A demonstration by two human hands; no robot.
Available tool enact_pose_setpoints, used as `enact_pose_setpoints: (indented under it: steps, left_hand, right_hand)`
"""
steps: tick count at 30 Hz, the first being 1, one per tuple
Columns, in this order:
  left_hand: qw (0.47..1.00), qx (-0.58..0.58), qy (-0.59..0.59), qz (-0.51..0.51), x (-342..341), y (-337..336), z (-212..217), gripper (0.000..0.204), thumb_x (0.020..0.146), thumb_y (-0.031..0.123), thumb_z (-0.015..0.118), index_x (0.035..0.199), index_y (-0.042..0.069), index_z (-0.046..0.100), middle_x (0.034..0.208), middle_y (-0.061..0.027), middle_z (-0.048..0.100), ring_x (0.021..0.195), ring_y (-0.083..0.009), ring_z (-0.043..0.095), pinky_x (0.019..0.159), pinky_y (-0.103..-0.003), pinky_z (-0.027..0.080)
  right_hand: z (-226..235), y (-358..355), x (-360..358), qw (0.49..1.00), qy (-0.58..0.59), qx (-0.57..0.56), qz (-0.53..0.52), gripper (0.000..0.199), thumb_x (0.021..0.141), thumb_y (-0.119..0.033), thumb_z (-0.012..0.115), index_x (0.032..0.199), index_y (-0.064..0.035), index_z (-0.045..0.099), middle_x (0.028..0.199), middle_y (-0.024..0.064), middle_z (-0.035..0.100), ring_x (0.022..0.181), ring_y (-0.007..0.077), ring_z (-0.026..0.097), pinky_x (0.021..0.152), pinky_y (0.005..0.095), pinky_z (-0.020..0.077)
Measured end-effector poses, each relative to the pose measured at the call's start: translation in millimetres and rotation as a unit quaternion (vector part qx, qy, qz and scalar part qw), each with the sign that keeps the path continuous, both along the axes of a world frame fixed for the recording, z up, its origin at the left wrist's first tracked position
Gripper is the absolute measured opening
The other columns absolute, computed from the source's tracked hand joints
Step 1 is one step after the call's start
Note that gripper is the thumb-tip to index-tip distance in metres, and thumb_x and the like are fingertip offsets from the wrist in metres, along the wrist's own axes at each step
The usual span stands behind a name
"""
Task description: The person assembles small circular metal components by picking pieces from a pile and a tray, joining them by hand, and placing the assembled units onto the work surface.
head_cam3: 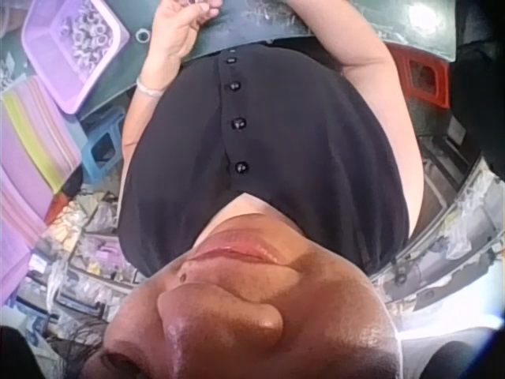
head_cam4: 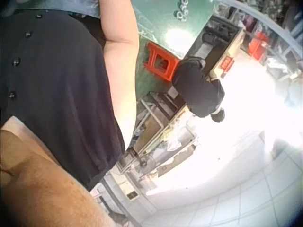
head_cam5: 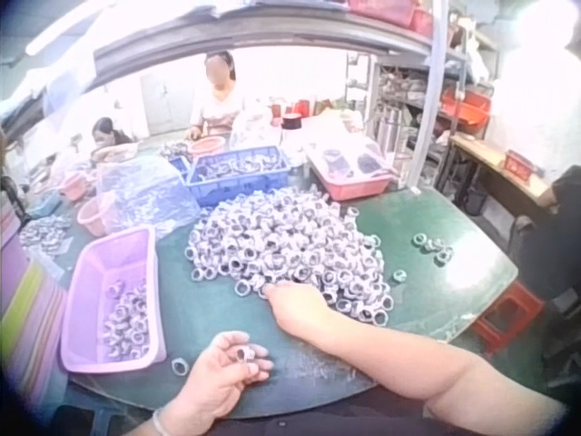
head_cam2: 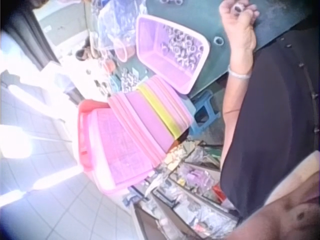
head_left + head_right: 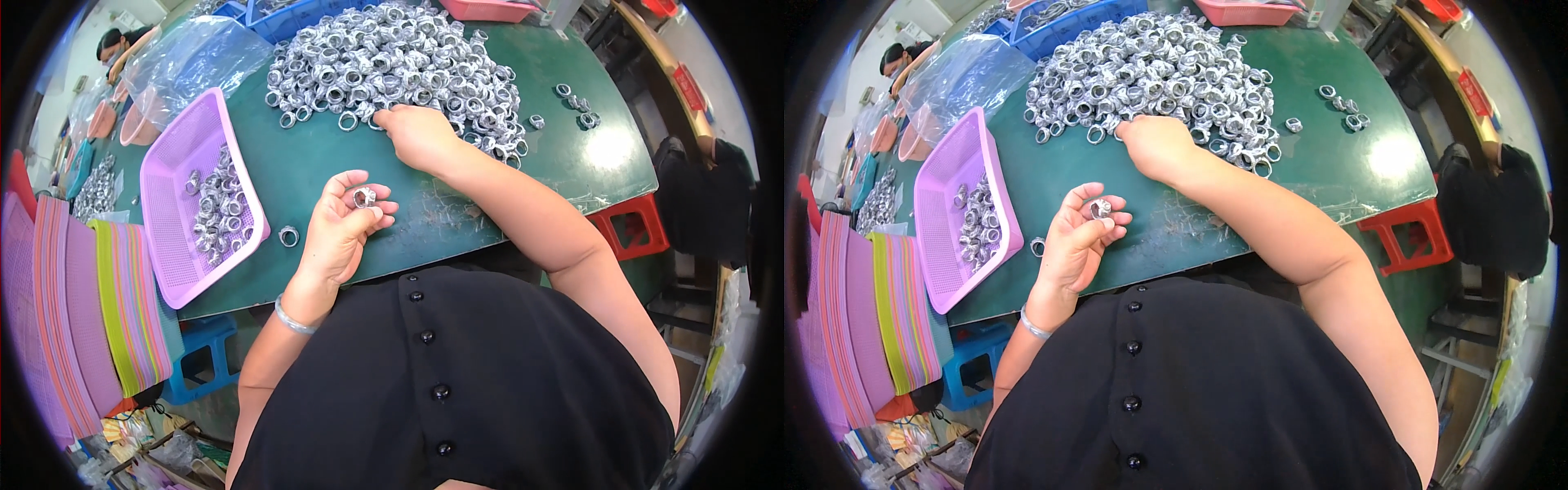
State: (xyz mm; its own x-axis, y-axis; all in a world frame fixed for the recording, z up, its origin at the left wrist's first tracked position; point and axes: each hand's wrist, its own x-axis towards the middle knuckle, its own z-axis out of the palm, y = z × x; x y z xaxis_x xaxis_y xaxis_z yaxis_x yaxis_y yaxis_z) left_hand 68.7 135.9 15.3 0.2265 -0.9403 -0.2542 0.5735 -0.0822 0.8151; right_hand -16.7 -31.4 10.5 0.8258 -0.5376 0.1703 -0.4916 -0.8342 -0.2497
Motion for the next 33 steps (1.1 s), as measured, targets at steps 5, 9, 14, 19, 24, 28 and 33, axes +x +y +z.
enact_pose_setpoints:
  steps: [5,9,14,19,24,28,33]
  left_hand:
    - [1.000,0.001,0.011,-0.006,6.9,2.3,-4.8,0.030,0.081,0.004,0.053,0.111,0.004,0.047,0.095,-0.0065,0.056,0.084,-0.0150,0.057,0.071,-0.026,0.047]
    - [1.000,0.015,-0.018,0.012,10.4,3.3,-5.7,0.026,0.084,0.007,0.049,0.110,0.005,0.049,0.094,-0.0055,0.056,0.081,-0.0138,0.056,0.069,-0.025,0.046]
    - [0.999,0.007,-0.026,0.039,8.5,-0.6,-1.8,0.029,0.083,0.005,0.051,0.112,0.004,0.048,0.092,-0.0048,0.055,0.078,-0.0125,0.055,0.064,-0.023,0.045]
    - [0.997,-0.012,-0.070,0.043,3.5,0.1,4.9,0.034,0.080,0.002,0.056,0.113,0.003,0.047,0.090,-0.0038,0.053,0.074,-0.0100,0.053,0.060,-0.021,0.044]
    - [0.986,-0.046,-0.154,0.048,0.6,2.8,6.4,0.038,0.078,0.000,0.057,0.115,0.004,0.046,0.090,-0.0030,0.051,0.074,-0.0084,0.050,0.061,-0.020,0.042]
    - [0.978,-0.074,-0.190,0.044,0.5,3.0,5.7,0.041,0.078,0.000,0.058,0.116,0.003,0.045,0.091,-0.0029,0.051,0.075,-0.0077,0.049,0.060,-0.019,0.041]
    - [0.977,-0.125,-0.172,0.006,-4.1,3.1,9.7,0.052,0.075,-0.004,0.062,0.123,0.002,0.043,0.093,-0.0031,0.048,0.079,-0.0086,0.051,0.071,-0.022,0.046]
  right_hand:
    - [-12.1,-5.9,-1.9,0.984,-0.081,0.149,0.051,0.018,0.075,-0.010,0.058,0.092,-0.0069,0.063,0.082,0.0114,0.063,0.069,0.0232,0.060,0.063,0.0338,0.0475]
    - [-2.4,5.3,-18.4,0.743,-0.225,0.630,0.006,0.011,0.081,-0.009,0.059,0.090,-0.0021,0.062,0.083,0.0040,0.062,0.069,0.0104,0.056,0.060,0.0235,0.0462]
    - [2.0,23.4,-32.0,0.572,-0.301,0.762,0.047,0.013,0.082,-0.009,0.059,0.094,-0.0019,0.060,0.087,0.0060,0.061,0.074,0.0126,0.058,0.064,0.0249,0.0487]
    - [-7.6,25.6,-39.1,0.512,-0.332,0.783,0.120,0.014,0.084,-0.010,0.055,0.097,-0.0028,0.057,0.098,0.0080,0.060,0.081,0.0148,0.058,0.071,0.0280,0.0487]
    - [-12.1,31.3,-41.2,0.492,-0.345,0.784,0.156,0.014,0.085,-0.010,0.054,0.098,-0.0043,0.057,0.103,0.0088,0.058,0.083,0.0153,0.057,0.073,0.0285,0.0474]
    - [-15.3,35.2,-42.7,0.483,-0.350,0.776,0.207,0.015,0.086,-0.009,0.053,0.099,-0.0050,0.057,0.106,0.0093,0.057,0.085,0.0165,0.056,0.074,0.0299,0.0461]
    - [-10.8,40.5,-45.8,0.493,-0.353,0.757,0.242,0.017,0.084,-0.012,0.056,0.099,-0.0047,0.055,0.099,0.0088,0.059,0.089,0.0153,0.055,0.074,0.0294,0.0444]
